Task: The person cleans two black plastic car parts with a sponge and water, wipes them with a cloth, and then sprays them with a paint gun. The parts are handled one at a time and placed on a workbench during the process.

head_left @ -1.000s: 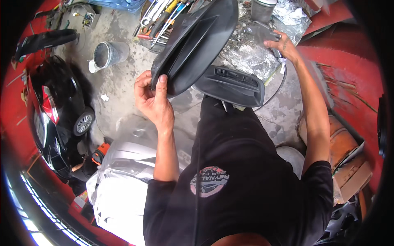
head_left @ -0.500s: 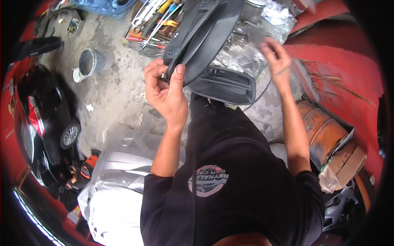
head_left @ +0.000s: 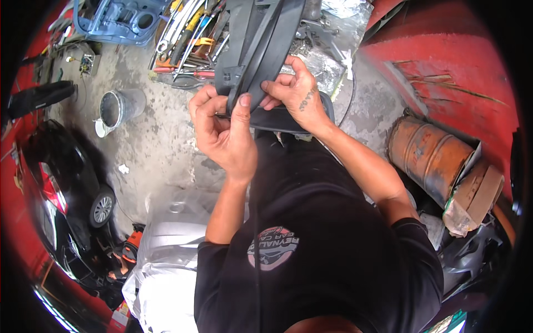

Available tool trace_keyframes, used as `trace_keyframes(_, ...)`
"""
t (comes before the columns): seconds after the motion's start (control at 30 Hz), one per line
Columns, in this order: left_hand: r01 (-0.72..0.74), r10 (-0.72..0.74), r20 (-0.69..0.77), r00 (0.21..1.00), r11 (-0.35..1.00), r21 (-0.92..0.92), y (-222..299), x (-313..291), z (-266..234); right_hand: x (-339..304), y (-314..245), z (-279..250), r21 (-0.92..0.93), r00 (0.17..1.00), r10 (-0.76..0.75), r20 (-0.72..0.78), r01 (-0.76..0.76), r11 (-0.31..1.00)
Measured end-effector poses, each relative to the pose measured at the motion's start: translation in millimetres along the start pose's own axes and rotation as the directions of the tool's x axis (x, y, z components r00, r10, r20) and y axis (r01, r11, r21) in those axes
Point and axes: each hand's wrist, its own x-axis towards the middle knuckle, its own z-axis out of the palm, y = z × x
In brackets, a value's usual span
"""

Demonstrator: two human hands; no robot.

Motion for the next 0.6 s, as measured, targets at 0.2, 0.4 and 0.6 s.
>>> trace_keyframes(0.2,0.04,-0.041,0.03,0.999,0.999,0.034,9.7,-3.5,1.7,3.2,-0.8,-1.9,-0.02,0.998,0.036,-0.054,-0.037,0.999)
trace_keyframes(0.4,0.039,-0.039,0.025,0.999,0.999,0.019,6.6,-4.2,1.3,2.3,-2.7,-3.6,-0.008,0.998,0.035,-0.046,-0.036,0.999)
trace_keyframes(0.6,0.041,-0.045,0.056,0.997,0.997,0.057,4.8,-7.1,-0.6,-1.7,10.5,-0.5,-0.004,0.999,-0.009,-0.039,0.009,1.0)
